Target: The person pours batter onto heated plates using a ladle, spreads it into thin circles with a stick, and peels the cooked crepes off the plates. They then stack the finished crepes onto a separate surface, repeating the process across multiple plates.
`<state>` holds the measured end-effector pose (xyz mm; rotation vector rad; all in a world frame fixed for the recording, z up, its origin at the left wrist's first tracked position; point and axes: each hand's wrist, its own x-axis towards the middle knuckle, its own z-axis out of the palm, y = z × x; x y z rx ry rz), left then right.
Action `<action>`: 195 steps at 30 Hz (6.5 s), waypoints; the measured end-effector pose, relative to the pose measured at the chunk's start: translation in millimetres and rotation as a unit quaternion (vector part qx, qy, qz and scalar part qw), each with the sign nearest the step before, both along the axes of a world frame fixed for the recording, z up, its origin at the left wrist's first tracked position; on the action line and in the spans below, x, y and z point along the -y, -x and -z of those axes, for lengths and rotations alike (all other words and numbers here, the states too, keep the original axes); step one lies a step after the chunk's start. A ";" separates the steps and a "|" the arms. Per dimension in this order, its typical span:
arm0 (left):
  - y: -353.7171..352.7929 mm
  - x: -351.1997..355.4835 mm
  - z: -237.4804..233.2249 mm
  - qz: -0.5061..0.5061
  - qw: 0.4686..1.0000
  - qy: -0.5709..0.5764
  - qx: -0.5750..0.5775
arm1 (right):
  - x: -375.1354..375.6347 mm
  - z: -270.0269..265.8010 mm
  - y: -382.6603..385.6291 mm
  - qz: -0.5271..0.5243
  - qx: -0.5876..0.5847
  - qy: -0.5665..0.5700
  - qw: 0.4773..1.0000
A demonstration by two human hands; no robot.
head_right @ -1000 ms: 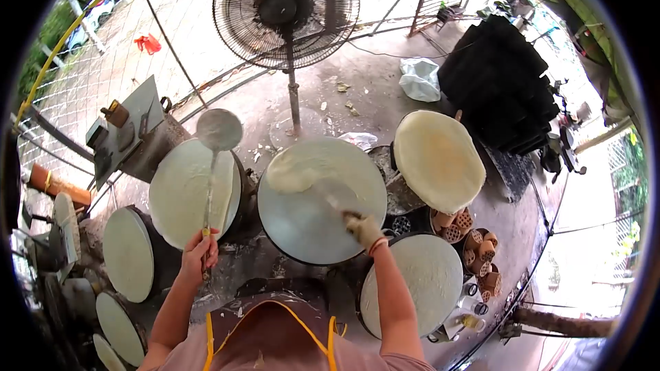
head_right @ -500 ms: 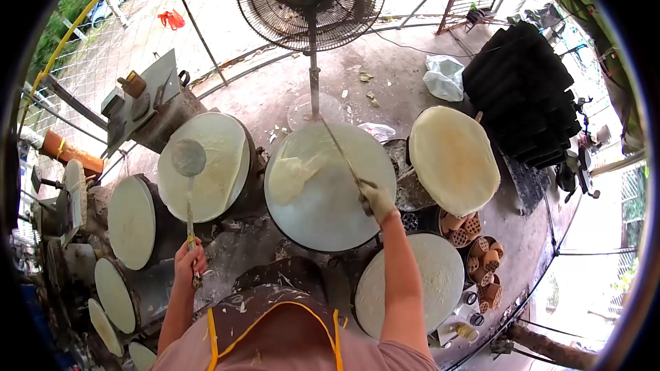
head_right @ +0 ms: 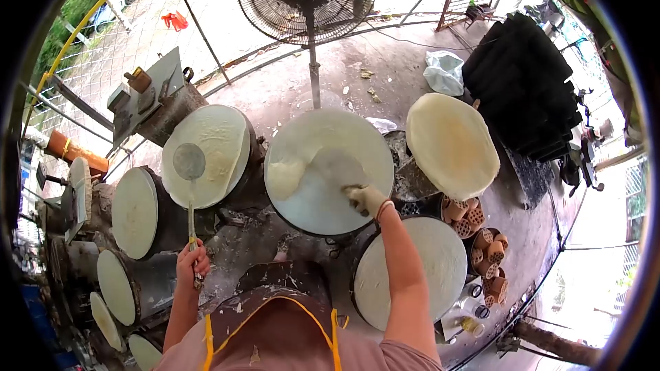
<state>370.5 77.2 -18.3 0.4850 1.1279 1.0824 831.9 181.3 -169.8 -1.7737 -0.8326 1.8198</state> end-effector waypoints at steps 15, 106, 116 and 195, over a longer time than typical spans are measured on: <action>110.6 7.4 11.4 0.129 0.982 -0.023 0.133 | 173.1 3.7 129.5 0.219 -0.139 -0.074 0.963; 71.3 -13.8 5.0 0.354 0.888 0.127 0.264 | 206.1 7.1 219.3 0.273 0.421 -0.120 0.857; 67.6 -16.9 13.0 0.368 0.887 0.141 0.240 | 119.2 37.3 210.3 0.483 0.153 -0.172 0.844; 347.1 72.8 12.7 -0.280 0.938 0.109 0.172 | -94.9 -20.7 629.2 -0.201 0.138 -0.226 0.943</action>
